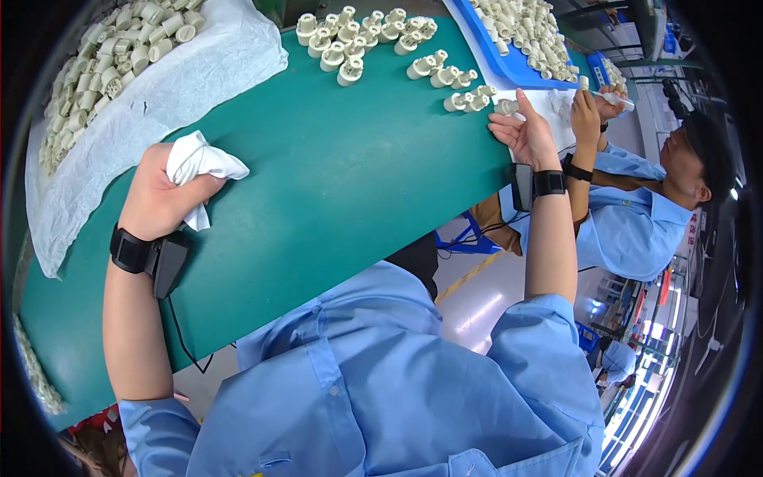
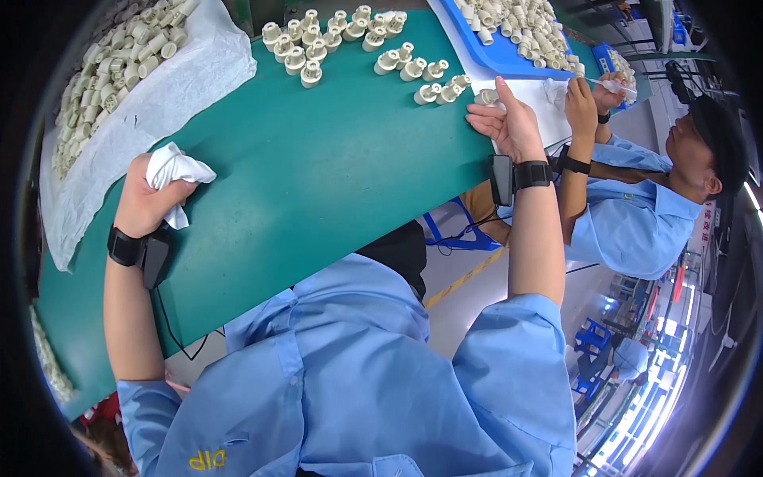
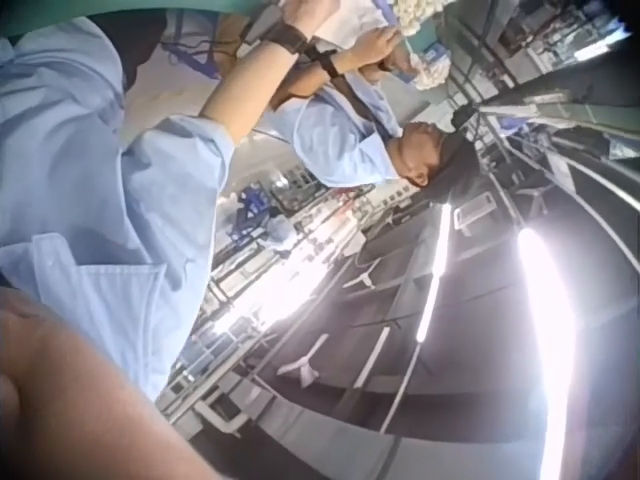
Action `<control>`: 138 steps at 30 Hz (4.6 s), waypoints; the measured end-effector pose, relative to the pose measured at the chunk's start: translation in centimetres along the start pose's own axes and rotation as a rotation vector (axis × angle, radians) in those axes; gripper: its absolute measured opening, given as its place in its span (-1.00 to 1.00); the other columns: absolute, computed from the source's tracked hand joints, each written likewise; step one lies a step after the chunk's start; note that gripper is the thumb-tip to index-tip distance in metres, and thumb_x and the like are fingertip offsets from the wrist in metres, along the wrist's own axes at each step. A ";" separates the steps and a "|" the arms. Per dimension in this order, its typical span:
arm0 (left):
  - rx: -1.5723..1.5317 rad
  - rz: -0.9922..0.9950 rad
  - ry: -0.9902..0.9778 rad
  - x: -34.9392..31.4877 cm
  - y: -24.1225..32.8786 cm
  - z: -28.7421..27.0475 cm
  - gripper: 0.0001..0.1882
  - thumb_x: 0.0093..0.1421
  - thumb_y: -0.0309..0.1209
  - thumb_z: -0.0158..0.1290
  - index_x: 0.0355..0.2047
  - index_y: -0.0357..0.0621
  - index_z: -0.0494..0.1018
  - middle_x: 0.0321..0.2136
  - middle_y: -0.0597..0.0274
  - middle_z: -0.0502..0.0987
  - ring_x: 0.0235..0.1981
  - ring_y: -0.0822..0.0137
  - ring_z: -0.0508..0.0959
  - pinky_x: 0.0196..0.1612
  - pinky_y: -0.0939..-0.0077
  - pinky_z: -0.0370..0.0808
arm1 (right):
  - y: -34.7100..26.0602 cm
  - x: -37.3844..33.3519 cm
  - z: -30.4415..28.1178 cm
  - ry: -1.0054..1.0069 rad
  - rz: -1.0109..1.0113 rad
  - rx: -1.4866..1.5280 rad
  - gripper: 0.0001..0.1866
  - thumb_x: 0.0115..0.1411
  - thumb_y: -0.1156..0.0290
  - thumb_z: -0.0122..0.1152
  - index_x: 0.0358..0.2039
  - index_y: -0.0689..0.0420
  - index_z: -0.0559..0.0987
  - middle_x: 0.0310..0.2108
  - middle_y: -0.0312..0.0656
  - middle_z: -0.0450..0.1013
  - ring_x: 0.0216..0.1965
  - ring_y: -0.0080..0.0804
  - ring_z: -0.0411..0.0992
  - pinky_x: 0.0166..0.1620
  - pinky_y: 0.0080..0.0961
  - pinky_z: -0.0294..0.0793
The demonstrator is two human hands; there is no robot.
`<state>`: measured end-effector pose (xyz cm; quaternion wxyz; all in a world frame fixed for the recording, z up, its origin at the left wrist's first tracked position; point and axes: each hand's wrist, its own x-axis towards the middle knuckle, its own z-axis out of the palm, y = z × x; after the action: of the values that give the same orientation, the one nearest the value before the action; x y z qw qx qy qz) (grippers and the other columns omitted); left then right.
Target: The person picks up a plastic component from a tray, wipes it with a cloth, and places it on the table, repeating this process for several components.
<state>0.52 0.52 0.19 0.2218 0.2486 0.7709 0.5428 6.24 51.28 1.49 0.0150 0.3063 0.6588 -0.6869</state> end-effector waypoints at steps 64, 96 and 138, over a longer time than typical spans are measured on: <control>-0.034 -0.023 -0.013 0.2 0.7 0.1 -0.87 0.02 -0.51 0.10 -0.38 -0.23 0.56 -0.61 0.41 0.48 -0.60 0.59 0.40 -0.53 0.64 0.32 | -1.4 1.9 -4.2 0.293 -0.004 0.063 -0.39 0.20 -0.05 0.05 -0.07 0.32 0.36 -0.40 0.10 0.52 -0.46 -0.25 0.56 -0.43 -0.50 0.60; 0.031 -0.016 0.070 -0.3 0.5 0.1 -0.89 -0.04 -0.54 0.14 -0.44 -0.27 0.51 -0.61 0.34 0.48 -0.59 0.54 0.42 -0.51 0.61 0.32 | 0.2 -1.4 0.3 -0.063 0.086 -0.079 -0.53 0.31 0.07 -0.10 -0.04 0.25 0.38 -0.33 0.10 0.53 -0.35 -0.27 0.57 -0.31 -0.52 0.62; 0.017 -0.053 0.026 -0.2 0.6 0.3 -0.90 0.06 -0.49 0.12 -0.40 -0.25 0.51 -0.62 0.40 0.45 -0.63 0.59 0.39 -0.57 0.66 0.32 | 1.2 -3.6 2.9 0.165 -0.157 -0.206 -0.45 0.24 0.00 0.04 -0.16 0.35 0.42 -0.48 -0.21 0.44 -0.64 -0.56 0.44 -0.64 -0.76 0.39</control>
<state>0.94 0.78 0.68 0.2238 0.2230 0.7846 0.5335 8.49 47.05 1.87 -0.0615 0.3063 0.7468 -0.5870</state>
